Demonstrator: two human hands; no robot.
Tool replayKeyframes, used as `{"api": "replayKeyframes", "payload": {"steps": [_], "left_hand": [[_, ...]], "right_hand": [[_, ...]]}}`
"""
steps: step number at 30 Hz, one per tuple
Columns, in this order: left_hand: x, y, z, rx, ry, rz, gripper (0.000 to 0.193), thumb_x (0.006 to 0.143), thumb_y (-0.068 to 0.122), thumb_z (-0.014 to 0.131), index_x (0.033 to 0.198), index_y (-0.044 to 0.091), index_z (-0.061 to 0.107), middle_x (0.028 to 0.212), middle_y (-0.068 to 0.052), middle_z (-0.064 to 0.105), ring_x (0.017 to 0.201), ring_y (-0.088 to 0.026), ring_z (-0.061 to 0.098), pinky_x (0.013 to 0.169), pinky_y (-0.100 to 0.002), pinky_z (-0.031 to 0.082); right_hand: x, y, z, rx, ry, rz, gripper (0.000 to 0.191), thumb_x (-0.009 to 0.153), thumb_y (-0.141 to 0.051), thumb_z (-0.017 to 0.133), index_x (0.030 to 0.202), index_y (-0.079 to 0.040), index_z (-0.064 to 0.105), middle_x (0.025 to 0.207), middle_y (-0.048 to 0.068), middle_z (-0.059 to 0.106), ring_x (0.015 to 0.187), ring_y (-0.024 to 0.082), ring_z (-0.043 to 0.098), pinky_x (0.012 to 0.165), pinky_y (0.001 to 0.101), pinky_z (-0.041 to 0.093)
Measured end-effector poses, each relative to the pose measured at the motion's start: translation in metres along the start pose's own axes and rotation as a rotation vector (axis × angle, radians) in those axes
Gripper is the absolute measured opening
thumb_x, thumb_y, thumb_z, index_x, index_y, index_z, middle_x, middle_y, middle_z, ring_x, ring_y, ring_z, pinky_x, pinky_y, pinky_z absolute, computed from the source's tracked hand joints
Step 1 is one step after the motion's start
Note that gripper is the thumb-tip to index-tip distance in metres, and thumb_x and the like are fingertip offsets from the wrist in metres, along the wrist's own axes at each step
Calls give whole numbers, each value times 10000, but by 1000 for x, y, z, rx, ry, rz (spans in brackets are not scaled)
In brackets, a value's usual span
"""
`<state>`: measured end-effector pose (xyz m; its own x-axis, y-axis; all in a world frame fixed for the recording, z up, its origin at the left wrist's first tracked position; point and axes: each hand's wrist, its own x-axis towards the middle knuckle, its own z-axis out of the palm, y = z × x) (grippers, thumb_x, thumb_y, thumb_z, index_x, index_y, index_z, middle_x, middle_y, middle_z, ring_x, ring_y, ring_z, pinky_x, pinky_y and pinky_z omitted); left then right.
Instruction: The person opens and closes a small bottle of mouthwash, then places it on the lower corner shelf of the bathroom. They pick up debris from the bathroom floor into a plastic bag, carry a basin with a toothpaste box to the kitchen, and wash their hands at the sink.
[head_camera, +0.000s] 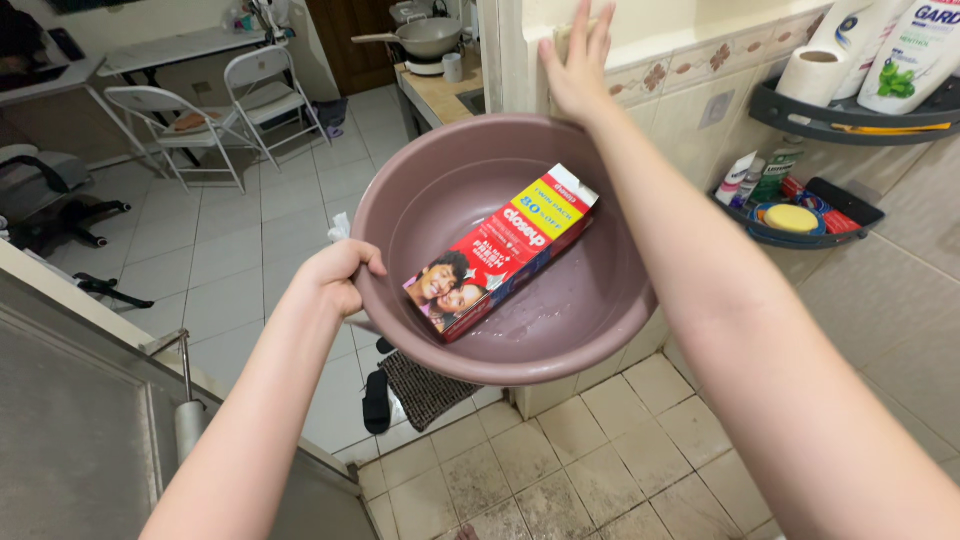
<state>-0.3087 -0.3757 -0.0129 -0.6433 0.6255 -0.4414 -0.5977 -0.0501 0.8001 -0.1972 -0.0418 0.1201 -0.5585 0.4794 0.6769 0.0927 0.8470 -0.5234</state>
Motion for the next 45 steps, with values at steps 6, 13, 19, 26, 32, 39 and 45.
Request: {"api": "replayKeyframes", "payload": {"steps": [6,13,19,26,32,39,45], "left_hand": [[5,8,-18,132,62,18,482,614,-179,471,1076,-80,563,983,-202,626,888,-393,702,837,-548,624],[16,29,-50,236,64,-116,489,611,-128,457,1078,-34,569,982,-198,643,859,-383,707,784,-567,614],[35,37,-78,190,56,-103,488,622,-146,479,1096,-88,574,981,-195,646,837,-351,714,783,-508,635],[42,48,-105,283,76,-44,339,721,-56,535,1054,-102,578,945,-214,636,775,-330,666,684,-521,577],[68,51,-141,200,62,-105,214,727,-90,555,938,-60,555,906,-181,631,771,-329,673,722,-473,603],[96,64,-175,241,163,-120,214,707,-60,532,919,-79,548,903,-219,630,753,-374,654,666,-616,580],[122,80,-208,259,214,-154,276,706,-35,500,970,-85,562,954,-241,631,769,-407,671,654,-713,534]], "right_hand": [[-28,20,22,97,44,-23,935,1115,-474,509,1634,44,-72,1692,290,-189,1595,437,-135,1319,477,7],[-48,17,37,106,-49,-3,904,1123,-437,486,1606,95,-63,1679,303,-191,1596,413,-150,1316,446,6],[-55,16,49,119,26,25,859,1139,-405,460,1610,99,-53,1700,298,-155,1619,377,-110,1332,403,34],[-41,26,86,385,27,386,926,1010,-600,341,1622,-16,-35,1696,227,-36,1567,358,65,1221,461,151],[-36,51,118,296,156,416,988,1020,-730,324,1657,-6,110,1729,199,156,1607,337,207,1307,456,203],[-50,40,160,16,508,-33,863,1103,-232,664,1655,-28,32,1734,227,58,1628,389,-7,1342,485,-17],[-74,-8,177,-137,374,-211,644,1042,-46,650,1620,-119,376,1720,189,182,1623,385,99,1344,503,64]]}}
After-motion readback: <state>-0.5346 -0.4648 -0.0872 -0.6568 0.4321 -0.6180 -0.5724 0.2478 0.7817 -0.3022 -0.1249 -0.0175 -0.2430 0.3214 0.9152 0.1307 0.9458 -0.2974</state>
